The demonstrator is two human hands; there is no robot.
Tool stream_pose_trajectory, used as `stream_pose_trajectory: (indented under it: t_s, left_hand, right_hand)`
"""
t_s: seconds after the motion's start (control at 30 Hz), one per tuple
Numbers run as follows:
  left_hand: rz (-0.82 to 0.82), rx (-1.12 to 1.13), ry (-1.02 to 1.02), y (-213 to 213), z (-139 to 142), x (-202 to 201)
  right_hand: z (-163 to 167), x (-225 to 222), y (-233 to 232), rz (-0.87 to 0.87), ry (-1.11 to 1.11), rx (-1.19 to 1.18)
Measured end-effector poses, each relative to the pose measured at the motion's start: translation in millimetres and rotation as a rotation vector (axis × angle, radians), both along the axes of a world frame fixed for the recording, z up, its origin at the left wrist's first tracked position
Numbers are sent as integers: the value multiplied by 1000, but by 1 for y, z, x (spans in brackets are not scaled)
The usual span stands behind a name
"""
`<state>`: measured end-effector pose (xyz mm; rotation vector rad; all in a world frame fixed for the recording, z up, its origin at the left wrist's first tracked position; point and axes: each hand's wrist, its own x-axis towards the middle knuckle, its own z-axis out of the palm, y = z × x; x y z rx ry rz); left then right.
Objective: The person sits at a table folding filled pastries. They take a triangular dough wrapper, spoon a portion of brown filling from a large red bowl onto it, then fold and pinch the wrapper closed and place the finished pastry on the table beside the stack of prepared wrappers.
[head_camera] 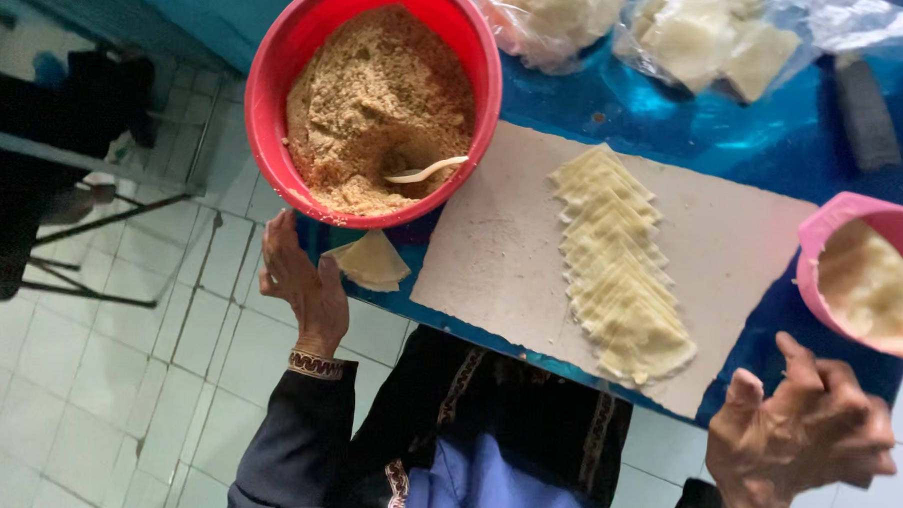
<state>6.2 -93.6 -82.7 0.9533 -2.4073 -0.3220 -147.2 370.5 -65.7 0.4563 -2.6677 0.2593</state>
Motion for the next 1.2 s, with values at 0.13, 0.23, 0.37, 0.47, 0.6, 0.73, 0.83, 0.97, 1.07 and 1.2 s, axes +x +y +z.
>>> stream_pose_trajectory:
  t_s: [0.13, 0.23, 0.37, 0.47, 0.6, 0.73, 0.83, 0.97, 1.07, 1.2]
  left_hand:
    - [65, 63, -65, 5, -1, 4]
    - [46, 68, -49, 9, 0, 2]
    - [28, 64, 11, 9, 1, -3]
    - [-15, 44, 27, 9, 2, -6]
    - [-202, 419, 389, 7, 10, -7]
    - [-350, 760, 626, 5, 26, -3]
    - [-344, 746, 622, 12, 29, 1]
    - [-239, 605, 433, 30, 22, 15]
    - [-254, 517, 371, 43, 20, 29]
    - [-282, 601, 525, 63, 24, 50]
  right_hand:
    - [5, -1, 13, 57, -56, 106]
    - [2, -9, 23, 92, -175, 89]
    - [-12, 0, 23, 79, -93, 67]
    - [-18, -3, 24, 22, -6, 147]
    - [-18, -10, 18, 35, -48, 4]
    - [-9, -21, 4, 48, 27, 4]
    - [-2, -26, -1, 57, 109, -9]
    - [-4, -33, -7, 33, 100, -91]
    - [-4, -32, -9, -12, 125, -55]
    - [-1, -30, -20, -11, 106, -141]
